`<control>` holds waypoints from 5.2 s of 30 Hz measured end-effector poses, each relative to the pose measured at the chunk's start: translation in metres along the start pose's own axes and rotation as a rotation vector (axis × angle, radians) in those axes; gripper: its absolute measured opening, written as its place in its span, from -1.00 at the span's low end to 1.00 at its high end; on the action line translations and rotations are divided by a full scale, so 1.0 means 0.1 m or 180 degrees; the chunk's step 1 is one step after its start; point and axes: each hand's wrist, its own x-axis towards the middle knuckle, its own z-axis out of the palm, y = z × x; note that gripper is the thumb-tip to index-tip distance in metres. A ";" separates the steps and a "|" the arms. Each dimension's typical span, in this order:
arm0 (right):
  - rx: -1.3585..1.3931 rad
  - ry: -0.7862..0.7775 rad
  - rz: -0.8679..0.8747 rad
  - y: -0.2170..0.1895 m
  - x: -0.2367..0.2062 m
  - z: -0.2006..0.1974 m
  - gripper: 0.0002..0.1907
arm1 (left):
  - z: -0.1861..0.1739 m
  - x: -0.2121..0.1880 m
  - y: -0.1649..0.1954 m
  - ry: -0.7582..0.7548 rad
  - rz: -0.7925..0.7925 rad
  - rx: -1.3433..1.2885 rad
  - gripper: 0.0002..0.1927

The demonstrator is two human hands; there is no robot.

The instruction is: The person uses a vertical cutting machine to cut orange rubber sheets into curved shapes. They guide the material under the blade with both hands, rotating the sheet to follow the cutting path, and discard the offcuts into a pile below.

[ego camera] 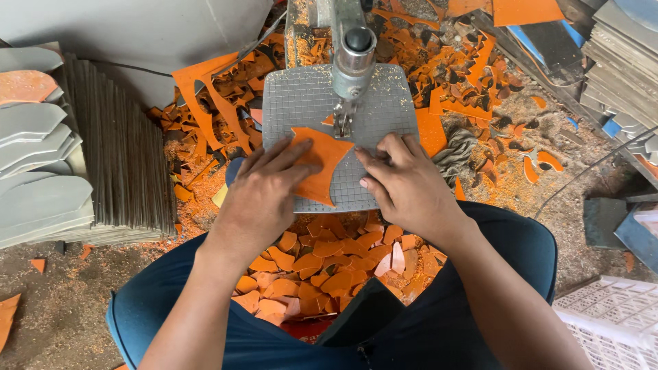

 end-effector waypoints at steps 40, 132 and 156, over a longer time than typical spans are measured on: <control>-0.0048 -0.0136 0.0078 0.00 0.02 0.00 -0.52 | 0.16 0.32 -0.24 -0.0011 0.0006 -0.1016 -0.72; 0.0349 0.0943 0.0559 0.44 0.29 0.34 -0.61 | 0.18 0.61 -0.38 0.0214 -0.0020 -0.0916 -0.72; 0.1330 0.1236 0.0660 0.51 0.44 0.45 -0.16 | 0.25 0.55 -0.37 0.0749 -0.0482 -0.0351 -0.81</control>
